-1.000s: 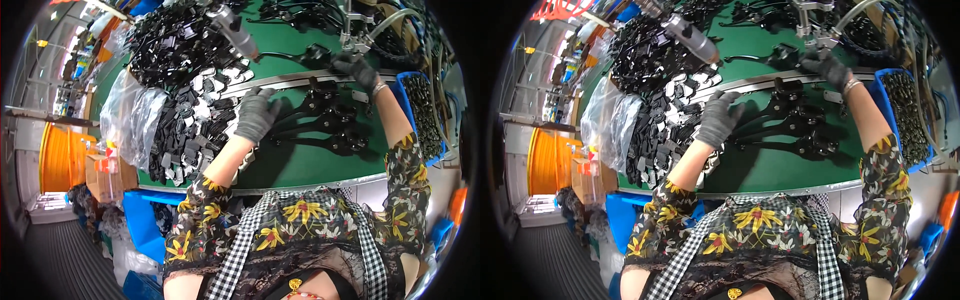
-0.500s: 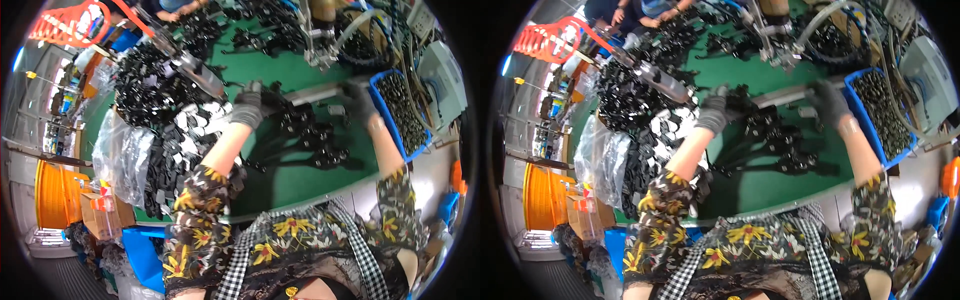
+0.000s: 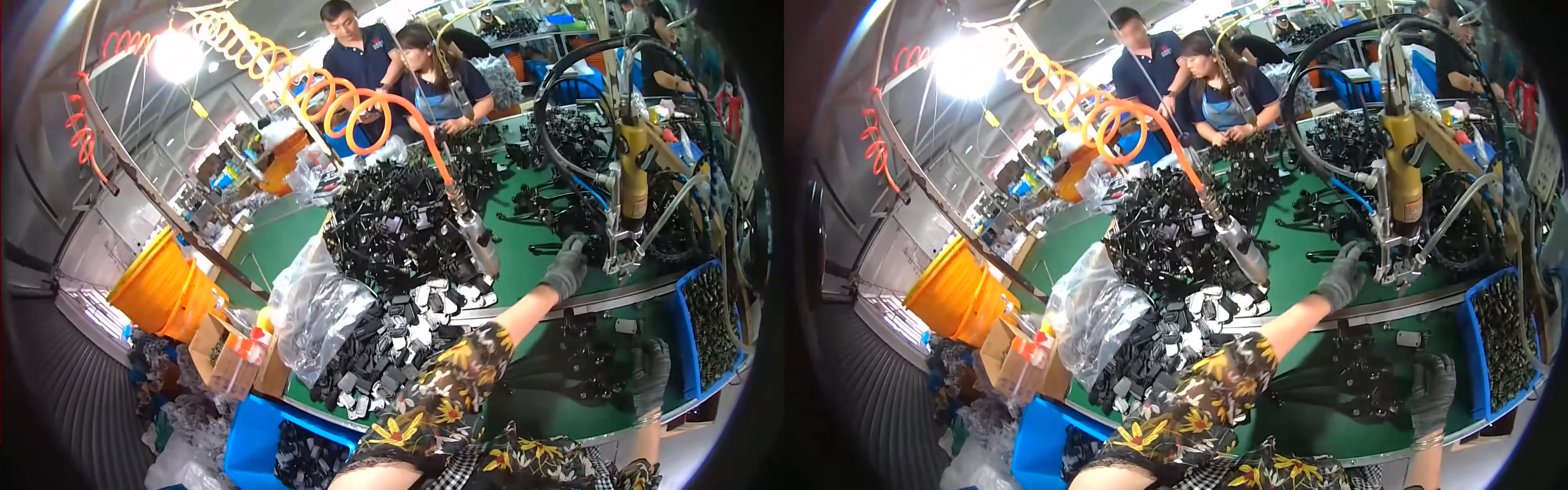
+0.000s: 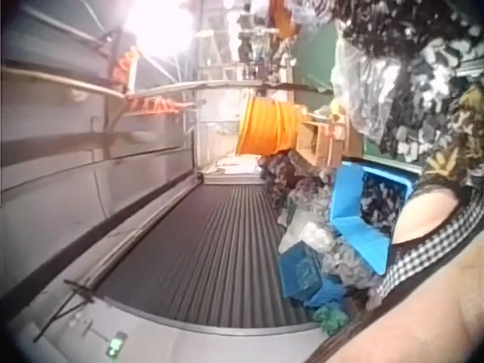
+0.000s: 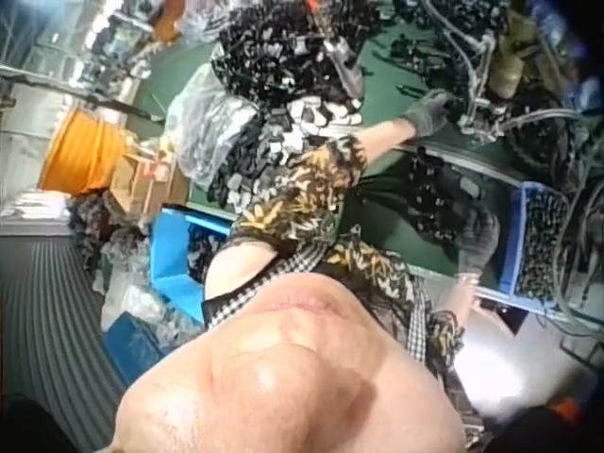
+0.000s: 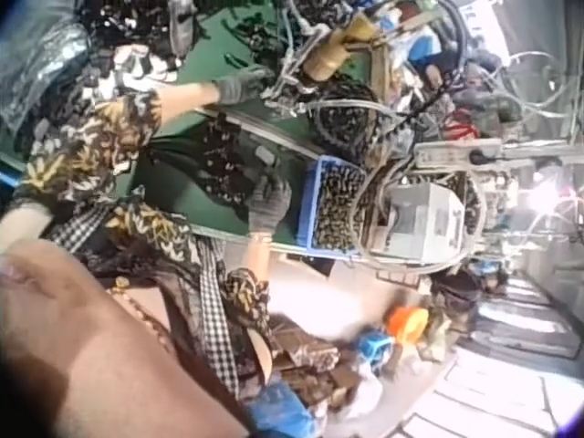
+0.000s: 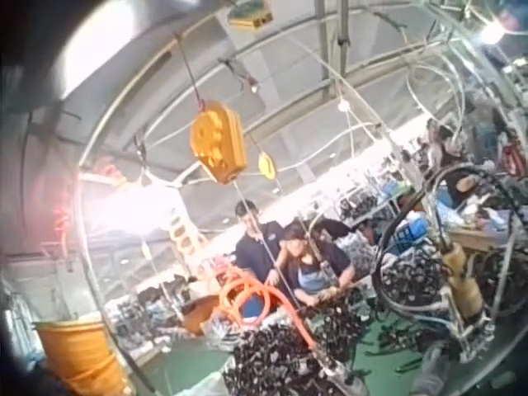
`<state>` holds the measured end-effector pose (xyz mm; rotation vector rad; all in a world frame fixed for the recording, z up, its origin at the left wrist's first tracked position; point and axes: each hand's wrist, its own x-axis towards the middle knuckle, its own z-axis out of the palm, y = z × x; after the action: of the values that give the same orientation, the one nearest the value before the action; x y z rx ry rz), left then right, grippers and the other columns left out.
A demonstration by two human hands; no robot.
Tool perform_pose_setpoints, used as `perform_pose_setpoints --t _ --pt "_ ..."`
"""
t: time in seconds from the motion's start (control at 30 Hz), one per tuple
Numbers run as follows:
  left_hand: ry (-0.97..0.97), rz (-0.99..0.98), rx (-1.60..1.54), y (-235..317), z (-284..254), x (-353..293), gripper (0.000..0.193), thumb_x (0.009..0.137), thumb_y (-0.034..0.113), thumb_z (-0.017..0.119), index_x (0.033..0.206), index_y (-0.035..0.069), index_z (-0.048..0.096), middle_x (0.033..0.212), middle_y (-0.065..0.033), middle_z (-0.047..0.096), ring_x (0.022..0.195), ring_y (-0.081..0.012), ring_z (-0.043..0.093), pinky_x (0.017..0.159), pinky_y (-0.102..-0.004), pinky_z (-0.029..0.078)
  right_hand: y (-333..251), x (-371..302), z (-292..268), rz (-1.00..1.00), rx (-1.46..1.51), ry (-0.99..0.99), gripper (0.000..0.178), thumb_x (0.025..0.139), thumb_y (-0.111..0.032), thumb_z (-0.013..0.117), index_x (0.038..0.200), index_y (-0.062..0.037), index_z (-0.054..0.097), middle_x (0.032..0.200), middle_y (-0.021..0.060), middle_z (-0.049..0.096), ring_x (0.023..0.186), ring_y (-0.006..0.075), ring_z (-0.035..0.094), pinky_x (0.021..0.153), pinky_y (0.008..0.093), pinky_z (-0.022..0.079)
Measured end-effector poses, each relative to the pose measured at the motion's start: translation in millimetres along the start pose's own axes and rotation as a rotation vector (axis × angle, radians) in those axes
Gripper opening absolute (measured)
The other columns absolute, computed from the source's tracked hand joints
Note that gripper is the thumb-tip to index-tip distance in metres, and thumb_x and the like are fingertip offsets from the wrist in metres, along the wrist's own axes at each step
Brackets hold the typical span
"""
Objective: Assembling small black components at a factory workbench using a pneumatic screwdriver.
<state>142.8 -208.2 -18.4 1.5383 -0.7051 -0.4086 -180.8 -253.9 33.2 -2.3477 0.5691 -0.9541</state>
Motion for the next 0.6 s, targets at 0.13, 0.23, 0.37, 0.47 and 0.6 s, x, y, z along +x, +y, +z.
perform_pose_setpoints --t 0.13,0.23,0.37,0.47,0.6 --pt "-0.152 0.040 0.605 35 -41 -58 0.044 0.085 0.016 0.067 0.127 0.017 0.054 0.129 -0.0083 0.050 0.113 -0.0332 0.052 0.097 -0.0423 0.045 3 4 -1 -0.043 -0.055 -0.063 0.015 0.082 0.000 0.059 0.097 -0.0027 0.062 0.097 0.0164 0.061 0.094 0.0365 0.056 0.085 0.0416 0.046" --pt "-0.157 0.307 0.893 55 -74 -108 0.040 0.085 0.018 0.068 0.123 0.018 0.057 0.123 -0.0054 0.055 0.109 -0.0292 0.053 0.094 -0.0418 0.047 3 13 -1 -0.045 -0.047 -0.091 0.017 0.082 0.002 0.059 0.097 -0.0026 0.062 0.099 0.0158 0.062 0.096 0.0356 0.056 0.087 0.0405 0.045" --pt "0.289 -0.628 -0.612 101 -123 -155 0.029 0.083 0.013 0.070 0.110 0.012 0.059 0.107 -0.0106 0.058 0.103 -0.0268 0.056 0.089 -0.0490 0.050 14 16 21 -0.001 0.066 -0.069 0.018 0.084 0.003 0.059 0.100 -0.0020 0.064 0.104 0.0136 0.063 0.097 0.0303 0.058 0.088 0.0377 0.046" --pt "0.188 0.150 0.694 62 -193 -200 0.026 0.083 0.012 0.070 0.106 0.012 0.059 0.103 -0.0114 0.057 0.093 -0.0260 0.059 0.082 -0.0464 0.055 12 17 30 0.036 0.194 0.034 0.015 0.089 -0.002 0.059 0.103 0.0003 0.064 0.100 0.0116 0.062 0.090 0.0227 0.060 0.082 0.0327 0.048" --pt "0.278 -0.017 0.724 21 -224 -227 0.033 0.082 0.018 0.074 0.110 0.009 0.060 0.106 -0.0151 0.058 0.088 -0.0289 0.062 0.082 -0.0408 0.055 34 12 36 -0.021 0.150 0.100 0.019 0.090 0.001 0.059 0.107 -0.0014 0.065 0.106 0.0112 0.065 0.098 0.0214 0.062 0.088 0.0322 0.049"
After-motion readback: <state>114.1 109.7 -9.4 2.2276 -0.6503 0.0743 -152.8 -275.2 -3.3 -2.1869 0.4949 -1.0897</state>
